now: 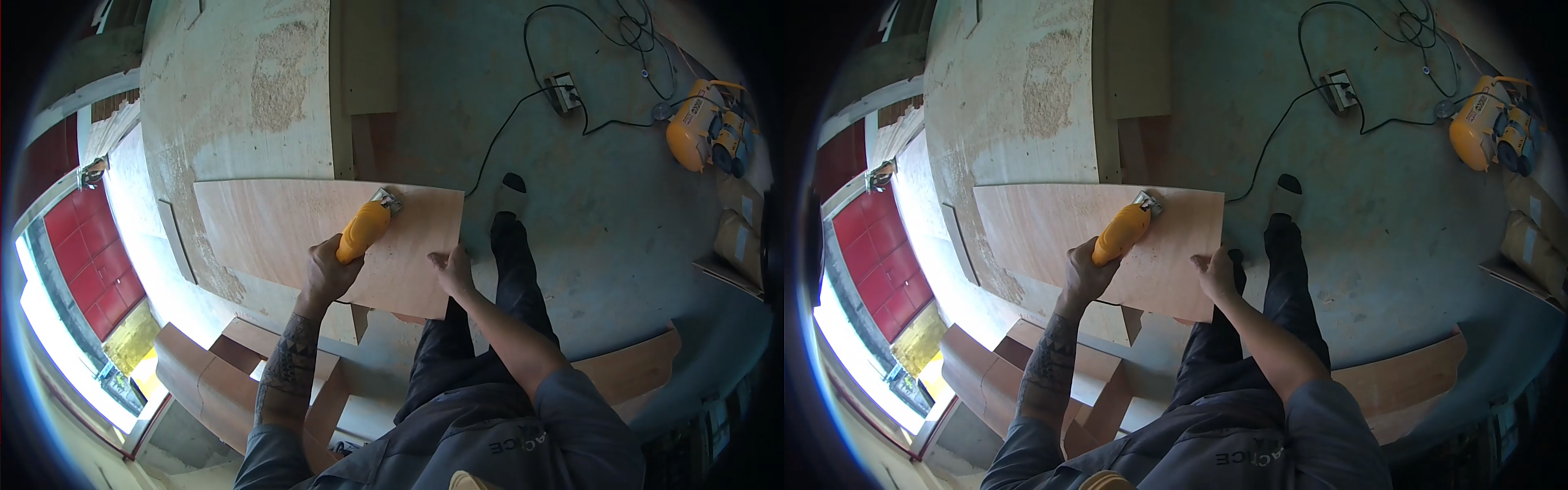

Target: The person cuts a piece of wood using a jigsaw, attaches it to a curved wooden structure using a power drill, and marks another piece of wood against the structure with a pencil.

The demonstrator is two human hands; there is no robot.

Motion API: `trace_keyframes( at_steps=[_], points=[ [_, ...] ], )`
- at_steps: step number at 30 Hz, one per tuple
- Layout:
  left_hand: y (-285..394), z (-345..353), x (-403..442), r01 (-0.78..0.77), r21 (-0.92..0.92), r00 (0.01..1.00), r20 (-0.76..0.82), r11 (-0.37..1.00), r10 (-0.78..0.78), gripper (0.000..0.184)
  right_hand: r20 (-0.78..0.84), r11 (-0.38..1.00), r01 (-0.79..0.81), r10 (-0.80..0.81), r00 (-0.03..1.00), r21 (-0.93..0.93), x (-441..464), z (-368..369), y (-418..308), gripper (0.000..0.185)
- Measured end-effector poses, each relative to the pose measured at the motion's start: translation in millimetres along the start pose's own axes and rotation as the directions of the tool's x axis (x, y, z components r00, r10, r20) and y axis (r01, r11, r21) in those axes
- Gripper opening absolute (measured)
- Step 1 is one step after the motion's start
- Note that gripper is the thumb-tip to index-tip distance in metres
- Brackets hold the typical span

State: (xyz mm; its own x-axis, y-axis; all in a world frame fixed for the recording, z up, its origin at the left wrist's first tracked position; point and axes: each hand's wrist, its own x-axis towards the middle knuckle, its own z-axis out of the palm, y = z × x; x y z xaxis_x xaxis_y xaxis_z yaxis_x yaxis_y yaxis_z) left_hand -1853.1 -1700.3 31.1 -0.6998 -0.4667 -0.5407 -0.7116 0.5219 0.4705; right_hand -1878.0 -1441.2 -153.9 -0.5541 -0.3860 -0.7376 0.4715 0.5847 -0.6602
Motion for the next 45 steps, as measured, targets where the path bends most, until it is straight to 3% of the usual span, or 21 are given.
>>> trace_keyframes(
  at_steps=[10, 13, 21, 30, 36, 42, 45],
  points=[
    [15, -8, 10, -0.034, 0.031, 0.998, 0.044, 0.999, 0.033, 0.022, -0.007, 0.996, -0.035, 0.034, 0.999, -0.08, -9, -9, -23, 0.042],
    [16, -9, 12, -0.045, 0.029, 0.998, 0.055, 0.999, 0.043, 0.022, 0.014, 0.991, -0.062, 0.06, 0.998, 0.123, -7, -5, -16, 0.041],
    [20, -10, 19, -0.093, 0.04, 0.992, 0.092, 0.995, 0.089, 0.02, -0.006, 0.998, -0.051, 0.051, 0.999, 0.037, -7, -4, -15, 0.041],
    [7, -6, 4, 0.006, -0.064, 0.997, 0.072, 0.998, -0.001, 0.021, 0.011, 0.995, -0.058, 0.057, 0.998, 0.079, -6, -5, -8, 0.042],
    [-4, -3, -16, 0.126, -0.112, 0.99, 0.077, 0.986, -0.118, 0.021, 0.014, 0.996, -0.083, 0.083, 0.996, -0.017, -8, -12, -20, 0.043],
    [-9, -5, -9, 0.035, -0.067, 0.997, 0.077, 0.997, -0.03, 0.02, -0.039, 1.0, 0.023, -0.024, 0.999, -0.02, -9, -8, -14, 0.037],
    [-4, -7, -4, 0.012, -0.077, 0.998, 0.07, 0.997, -0.007, 0.019, -0.021, 1.0, -0.014, 0.015, 1.0, 0.017, -9, -8, -16, 0.037]
  ],
)
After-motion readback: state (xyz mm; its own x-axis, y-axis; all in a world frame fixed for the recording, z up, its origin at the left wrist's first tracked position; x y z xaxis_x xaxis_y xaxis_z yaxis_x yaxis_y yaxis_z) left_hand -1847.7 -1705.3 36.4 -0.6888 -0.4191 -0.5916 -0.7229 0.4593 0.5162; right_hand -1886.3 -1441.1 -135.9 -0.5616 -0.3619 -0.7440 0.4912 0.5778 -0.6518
